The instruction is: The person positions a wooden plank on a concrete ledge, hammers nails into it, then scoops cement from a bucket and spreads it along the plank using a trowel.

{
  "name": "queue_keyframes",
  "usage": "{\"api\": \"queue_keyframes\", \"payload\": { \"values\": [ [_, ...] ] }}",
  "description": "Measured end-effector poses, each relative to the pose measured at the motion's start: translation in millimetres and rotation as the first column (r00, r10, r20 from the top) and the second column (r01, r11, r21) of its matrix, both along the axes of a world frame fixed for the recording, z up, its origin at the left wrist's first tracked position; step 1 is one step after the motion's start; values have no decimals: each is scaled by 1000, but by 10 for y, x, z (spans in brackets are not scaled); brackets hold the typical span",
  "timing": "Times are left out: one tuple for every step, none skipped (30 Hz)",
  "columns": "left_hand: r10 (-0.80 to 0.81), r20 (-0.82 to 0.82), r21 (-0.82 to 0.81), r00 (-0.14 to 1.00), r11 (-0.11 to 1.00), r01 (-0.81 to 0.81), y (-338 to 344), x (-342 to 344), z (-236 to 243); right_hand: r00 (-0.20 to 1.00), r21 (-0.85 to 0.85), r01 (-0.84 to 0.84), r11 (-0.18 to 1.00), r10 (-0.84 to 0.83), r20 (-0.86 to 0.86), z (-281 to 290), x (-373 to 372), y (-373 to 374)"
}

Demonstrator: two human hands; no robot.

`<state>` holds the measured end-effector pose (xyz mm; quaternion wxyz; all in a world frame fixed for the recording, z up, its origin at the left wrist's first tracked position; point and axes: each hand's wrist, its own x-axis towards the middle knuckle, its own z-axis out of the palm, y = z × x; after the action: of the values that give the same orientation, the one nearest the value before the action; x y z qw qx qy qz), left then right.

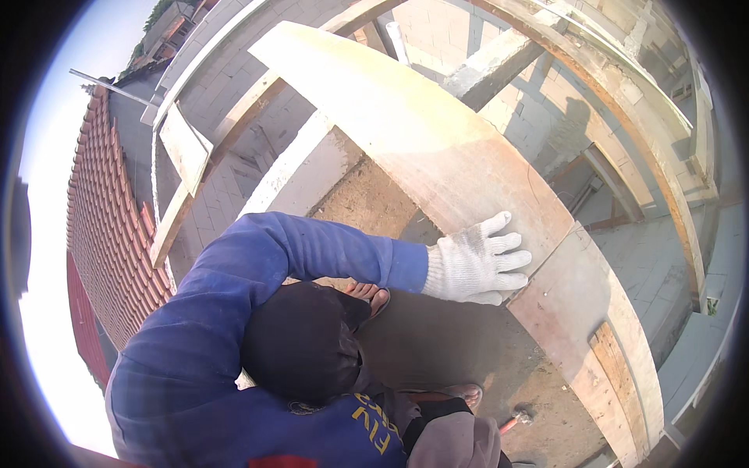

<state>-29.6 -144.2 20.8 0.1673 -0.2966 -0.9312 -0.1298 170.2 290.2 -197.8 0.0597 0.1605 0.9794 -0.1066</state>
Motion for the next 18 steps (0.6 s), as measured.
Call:
{"api": "queue_keyframes", "payload": {
  "values": [
    [7,-23,24,1000,1000,-7,33,-30,-48,1000,-2,12,1000,-12,13,15,20,-155],
    [8,-36,44,999,999,-6,92,-86,-126,998,1,39,999,-39,39,31,57,-324],
    [31,-20,-2,999,1000,-32,16,-27,-59,996,-24,29,999,-27,80,19,98,-550],
    [39,-6,-30,999,999,-39,10,-16,-5,992,-35,39,999,-35,121,29,159,-702],
    [-2,0,-31,1000,1000,2,-1,-43,34,987,-49,67,997,-59,149,41,202,-832],
    [19,-5,-33,1000,999,-19,-76,-103,42,981,-65,103,993,-90,171,77,315,-858],
    [-14,-12,18,1000,1000,15,-35,-145,44,970,-41,170,985,-160,180,233,540,-788],
    [-54,-1,69,999,996,54,-46,-155,18,956,-37,224,974,-212,204,312,789,-761],
    [-109,12,127,994,986,106,3,-238,-4,932,2,305,952,-299,208,519,1103,-655],
    [-134,47,147,990,981,126,26,-287,3,900,27,382,924,-379,217,713,1414,-605],
    [-140,79,131,987,983,129,48,-339,-12,865,45,449,892,-447,229,871,1652,-553],
    [-80,114,52,990,996,74,-105,-367,-16,856,27,458,889,-449,258,863,1683,-489],
    [-118,133,27,984,993,115,40,-385,-27,796,64,548,834,-544,264,1028,2058,-402],
    [-95,148,-20,984,995,99,43,-333,8,770,65,589,806,-583,258,1087,2189,-272],
    [-118,163,-47,980,991,127,141,-280,41,712,70,660,748,-653,257,1118,2502,-219],
    [-122,162,-87,979,987,138,148,-255,94,671,38,712,701,-696,256,1039,2742,-207],
    [-141,188,-100,972,982,161,222,-247,107,626,15,762,648,-742,238,1039,2978,-129],
    [-152,169,-109,974,979,171,238,-238,58,603,-41,792,609,-771,205,926,3203,-26]
  ]
}}
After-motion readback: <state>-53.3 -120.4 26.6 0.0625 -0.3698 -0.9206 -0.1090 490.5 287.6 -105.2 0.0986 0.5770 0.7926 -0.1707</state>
